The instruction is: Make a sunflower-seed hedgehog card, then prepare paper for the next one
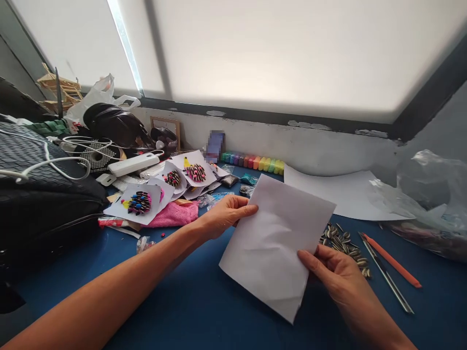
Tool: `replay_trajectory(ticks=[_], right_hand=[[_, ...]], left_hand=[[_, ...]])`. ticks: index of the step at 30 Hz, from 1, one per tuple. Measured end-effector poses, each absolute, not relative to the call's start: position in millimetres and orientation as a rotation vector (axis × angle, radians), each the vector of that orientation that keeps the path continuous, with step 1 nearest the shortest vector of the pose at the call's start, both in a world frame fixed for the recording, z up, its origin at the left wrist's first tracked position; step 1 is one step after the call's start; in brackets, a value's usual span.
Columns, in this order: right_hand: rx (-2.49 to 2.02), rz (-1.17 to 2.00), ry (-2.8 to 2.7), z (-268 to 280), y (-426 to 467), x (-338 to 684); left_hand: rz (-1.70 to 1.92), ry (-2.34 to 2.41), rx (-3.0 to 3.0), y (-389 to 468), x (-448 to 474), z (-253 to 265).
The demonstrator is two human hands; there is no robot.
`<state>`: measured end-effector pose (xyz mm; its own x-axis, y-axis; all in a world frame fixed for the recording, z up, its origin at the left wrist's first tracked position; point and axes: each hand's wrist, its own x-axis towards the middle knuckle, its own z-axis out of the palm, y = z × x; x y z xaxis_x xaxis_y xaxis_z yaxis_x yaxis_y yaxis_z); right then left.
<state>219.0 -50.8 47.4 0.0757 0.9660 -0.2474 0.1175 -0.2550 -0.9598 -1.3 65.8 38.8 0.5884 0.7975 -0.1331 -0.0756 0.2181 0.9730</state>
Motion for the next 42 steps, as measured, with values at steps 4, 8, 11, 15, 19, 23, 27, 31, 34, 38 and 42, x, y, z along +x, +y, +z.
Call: replay_trajectory(ticks=[4,8,11,15,19,23,27,31,34,38,42], right_hand=[[-1.565,1.190,-1.071,42.6,-48.6,224.1],[-1.617,1.008,-1.007,44.2,-41.9,240.6],[-1.634,0.945,-1.042,51.3,-39.8,247.1],[-1.638,1.256,-1.243,52.6,-46.2,237.8],[-1.599,1.472,-1.307,38.0,-54.0,223.8],[-1.599,1.429,-1.343,30.7,-57.7,214.2],[-1.654,1.323,-1.391,35.8,-57.0,209.4],[-1.744,1.178,-1.374,43.0,-51.0,225.8],[-1.836,1.043,-1.313,49.4,-42.8,251.9],[-1.934,0.923,-1.255,55.7,-32.2,275.8],[-1.963,0.795,-1.235,58.6,-31.2,274.2]], left_hand=[[0.656,0.743,1.181,62.6,0.7,36.9],[0.353,0.707,1.225,56.9,-0.9,38.3],[0.084,0.647,1.314,50.9,-1.1,40.7],[-0.054,0.614,1.402,43.1,4.3,40.0],[-0.025,0.554,1.455,37.0,13.6,36.7],[0.046,0.541,1.476,32.1,21.7,32.2],[0.046,0.579,1.557,29.7,23.5,32.4],[0.025,0.664,1.580,31.8,19.4,38.5],[0.026,0.709,1.580,37.0,14.5,39.6],[0.097,0.738,1.577,49.4,7.0,34.6],[0.198,0.742,1.513,64.9,-2.8,31.5]])
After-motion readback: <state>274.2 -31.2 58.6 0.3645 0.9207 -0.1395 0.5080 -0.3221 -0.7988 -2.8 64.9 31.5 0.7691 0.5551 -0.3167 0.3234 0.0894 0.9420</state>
